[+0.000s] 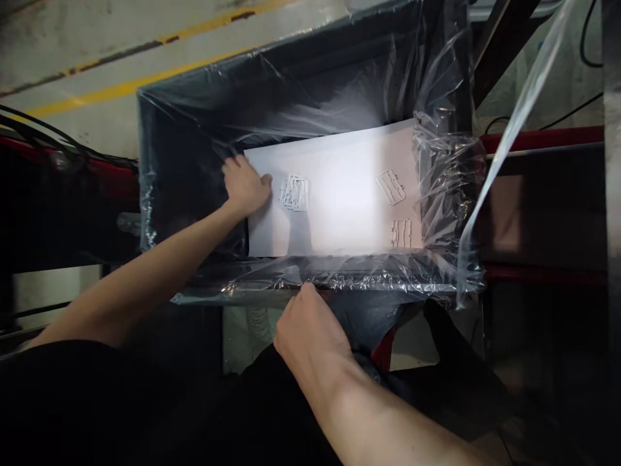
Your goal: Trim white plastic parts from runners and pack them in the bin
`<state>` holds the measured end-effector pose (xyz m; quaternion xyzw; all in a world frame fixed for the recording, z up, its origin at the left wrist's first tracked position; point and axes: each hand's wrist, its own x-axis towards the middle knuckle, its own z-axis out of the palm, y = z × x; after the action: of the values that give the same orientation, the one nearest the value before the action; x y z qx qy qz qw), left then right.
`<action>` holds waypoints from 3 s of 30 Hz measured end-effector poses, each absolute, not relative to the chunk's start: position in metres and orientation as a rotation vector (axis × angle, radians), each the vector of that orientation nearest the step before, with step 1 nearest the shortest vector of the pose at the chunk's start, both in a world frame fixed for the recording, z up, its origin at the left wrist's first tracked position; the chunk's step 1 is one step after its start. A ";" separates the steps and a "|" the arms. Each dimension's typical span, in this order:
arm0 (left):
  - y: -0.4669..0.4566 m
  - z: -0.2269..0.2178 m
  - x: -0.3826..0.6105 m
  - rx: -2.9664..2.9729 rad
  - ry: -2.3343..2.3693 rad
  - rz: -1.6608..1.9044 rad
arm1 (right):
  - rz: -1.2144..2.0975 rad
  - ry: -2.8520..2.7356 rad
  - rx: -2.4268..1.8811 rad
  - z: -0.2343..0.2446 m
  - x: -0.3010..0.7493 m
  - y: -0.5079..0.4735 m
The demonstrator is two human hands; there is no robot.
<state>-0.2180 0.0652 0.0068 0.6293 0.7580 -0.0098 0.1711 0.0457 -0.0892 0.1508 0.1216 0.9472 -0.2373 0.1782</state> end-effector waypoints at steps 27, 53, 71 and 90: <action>0.016 -0.037 0.026 1.958 1.350 -0.024 | -0.726 2.632 0.359 0.147 0.044 -0.090; 0.084 -0.001 -0.003 2.533 0.992 -0.195 | -0.658 2.750 0.444 0.138 0.044 -0.101; 0.085 -0.011 0.036 1.846 1.578 0.000 | -0.666 2.706 0.440 0.140 0.044 -0.100; 0.092 -0.013 -0.004 2.363 1.121 -0.121 | -0.675 2.732 0.397 0.137 0.042 -0.100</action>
<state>-0.0041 0.0915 -0.0130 0.8718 0.4134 -0.0445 0.2588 0.0418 -0.1000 0.1366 0.1380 0.9506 -0.2347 0.1493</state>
